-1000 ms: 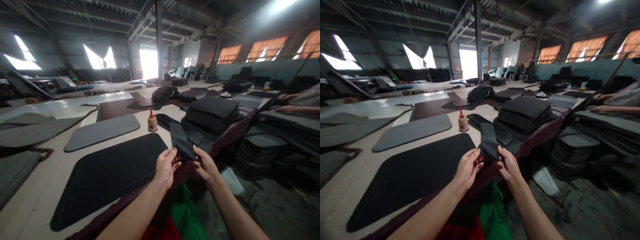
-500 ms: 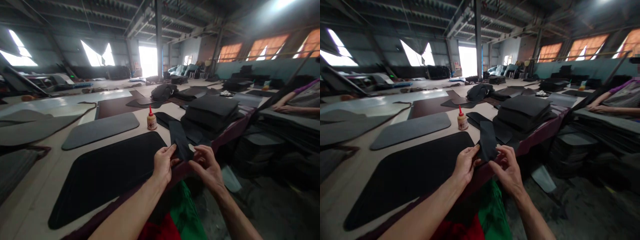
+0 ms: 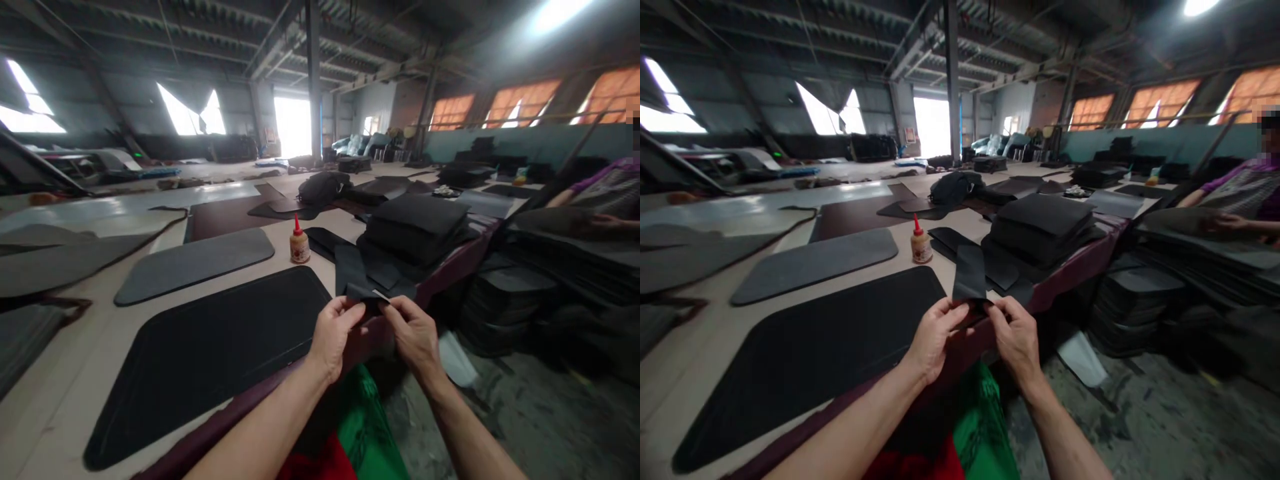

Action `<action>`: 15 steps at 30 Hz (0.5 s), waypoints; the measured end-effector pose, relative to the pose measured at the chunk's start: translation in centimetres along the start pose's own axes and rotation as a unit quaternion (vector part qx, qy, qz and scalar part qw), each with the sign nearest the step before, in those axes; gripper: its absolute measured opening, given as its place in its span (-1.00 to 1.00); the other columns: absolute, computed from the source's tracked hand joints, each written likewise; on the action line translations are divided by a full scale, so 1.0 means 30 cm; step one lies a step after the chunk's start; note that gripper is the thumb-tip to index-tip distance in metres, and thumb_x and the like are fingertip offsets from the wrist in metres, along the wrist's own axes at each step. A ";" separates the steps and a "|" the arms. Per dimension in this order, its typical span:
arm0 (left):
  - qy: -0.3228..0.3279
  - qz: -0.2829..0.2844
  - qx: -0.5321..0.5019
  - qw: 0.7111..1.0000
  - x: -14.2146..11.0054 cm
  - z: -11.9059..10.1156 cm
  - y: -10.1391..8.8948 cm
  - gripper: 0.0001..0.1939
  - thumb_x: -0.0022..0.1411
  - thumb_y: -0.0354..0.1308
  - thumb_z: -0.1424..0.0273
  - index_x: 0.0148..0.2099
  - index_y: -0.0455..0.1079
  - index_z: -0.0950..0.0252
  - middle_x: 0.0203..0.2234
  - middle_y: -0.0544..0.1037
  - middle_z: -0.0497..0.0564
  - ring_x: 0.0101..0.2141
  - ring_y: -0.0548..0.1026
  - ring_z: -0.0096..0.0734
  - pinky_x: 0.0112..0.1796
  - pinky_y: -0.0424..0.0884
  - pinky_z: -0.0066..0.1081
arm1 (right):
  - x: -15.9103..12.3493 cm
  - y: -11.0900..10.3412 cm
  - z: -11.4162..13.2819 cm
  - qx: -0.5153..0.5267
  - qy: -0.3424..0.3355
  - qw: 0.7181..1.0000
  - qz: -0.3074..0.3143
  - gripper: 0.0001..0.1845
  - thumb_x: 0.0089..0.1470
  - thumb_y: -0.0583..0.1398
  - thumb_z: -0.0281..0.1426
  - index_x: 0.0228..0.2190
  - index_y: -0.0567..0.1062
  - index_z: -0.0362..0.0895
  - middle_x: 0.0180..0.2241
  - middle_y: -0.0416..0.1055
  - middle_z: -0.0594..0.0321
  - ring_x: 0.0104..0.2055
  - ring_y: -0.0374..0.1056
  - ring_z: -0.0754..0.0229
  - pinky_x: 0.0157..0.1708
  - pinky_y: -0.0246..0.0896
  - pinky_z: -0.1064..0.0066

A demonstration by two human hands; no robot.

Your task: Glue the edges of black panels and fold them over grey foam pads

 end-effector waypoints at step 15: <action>-0.273 0.044 -0.119 0.954 0.011 -0.013 -0.025 -0.35 0.34 -0.08 -0.13 -0.24 0.45 0.40 -0.44 0.61 0.23 -0.43 0.62 -0.08 -0.38 0.54 -0.22 | -0.160 -0.110 0.119 0.307 -0.079 0.894 0.316 -0.87 0.25 0.28 -0.29 -0.22 0.67 0.09 -0.35 0.53 0.18 -0.27 0.43 0.09 -0.21 0.33 0.26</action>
Point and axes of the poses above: each hand's wrist, its own x-axis towards the middle knuckle, its own y-axis out of the palm, z = x × y, the point moved 2 cm from there along x, towards the middle knuckle
